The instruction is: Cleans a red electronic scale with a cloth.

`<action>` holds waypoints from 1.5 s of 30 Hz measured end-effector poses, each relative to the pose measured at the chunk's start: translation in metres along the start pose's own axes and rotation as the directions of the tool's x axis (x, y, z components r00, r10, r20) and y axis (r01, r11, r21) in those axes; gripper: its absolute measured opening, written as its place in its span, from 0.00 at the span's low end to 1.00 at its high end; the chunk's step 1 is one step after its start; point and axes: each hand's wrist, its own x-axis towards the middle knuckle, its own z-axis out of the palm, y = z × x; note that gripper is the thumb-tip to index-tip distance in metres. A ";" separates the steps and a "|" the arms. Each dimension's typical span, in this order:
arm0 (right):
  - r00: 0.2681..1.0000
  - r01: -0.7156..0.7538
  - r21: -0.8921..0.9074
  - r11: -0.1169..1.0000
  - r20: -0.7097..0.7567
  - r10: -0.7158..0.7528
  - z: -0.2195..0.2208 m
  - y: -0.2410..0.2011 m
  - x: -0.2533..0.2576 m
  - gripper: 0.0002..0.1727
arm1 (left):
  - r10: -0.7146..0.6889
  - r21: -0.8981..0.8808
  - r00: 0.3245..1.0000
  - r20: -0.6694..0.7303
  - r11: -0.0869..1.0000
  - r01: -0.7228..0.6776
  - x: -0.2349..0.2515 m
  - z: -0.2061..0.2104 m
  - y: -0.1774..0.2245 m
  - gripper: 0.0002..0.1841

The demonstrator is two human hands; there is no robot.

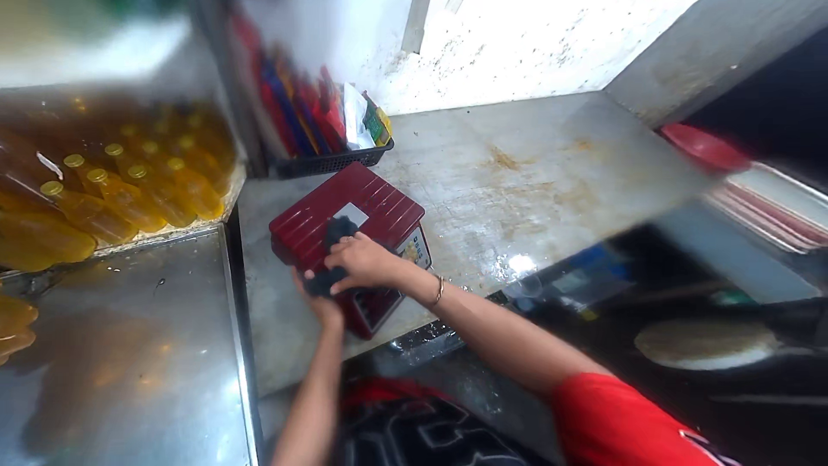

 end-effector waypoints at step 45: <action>0.836 0.260 -0.116 0.959 -0.470 -0.284 0.049 0.049 -0.038 0.16 | 0.124 0.243 0.989 0.075 0.960 -0.139 0.012 -0.009 -0.011 0.40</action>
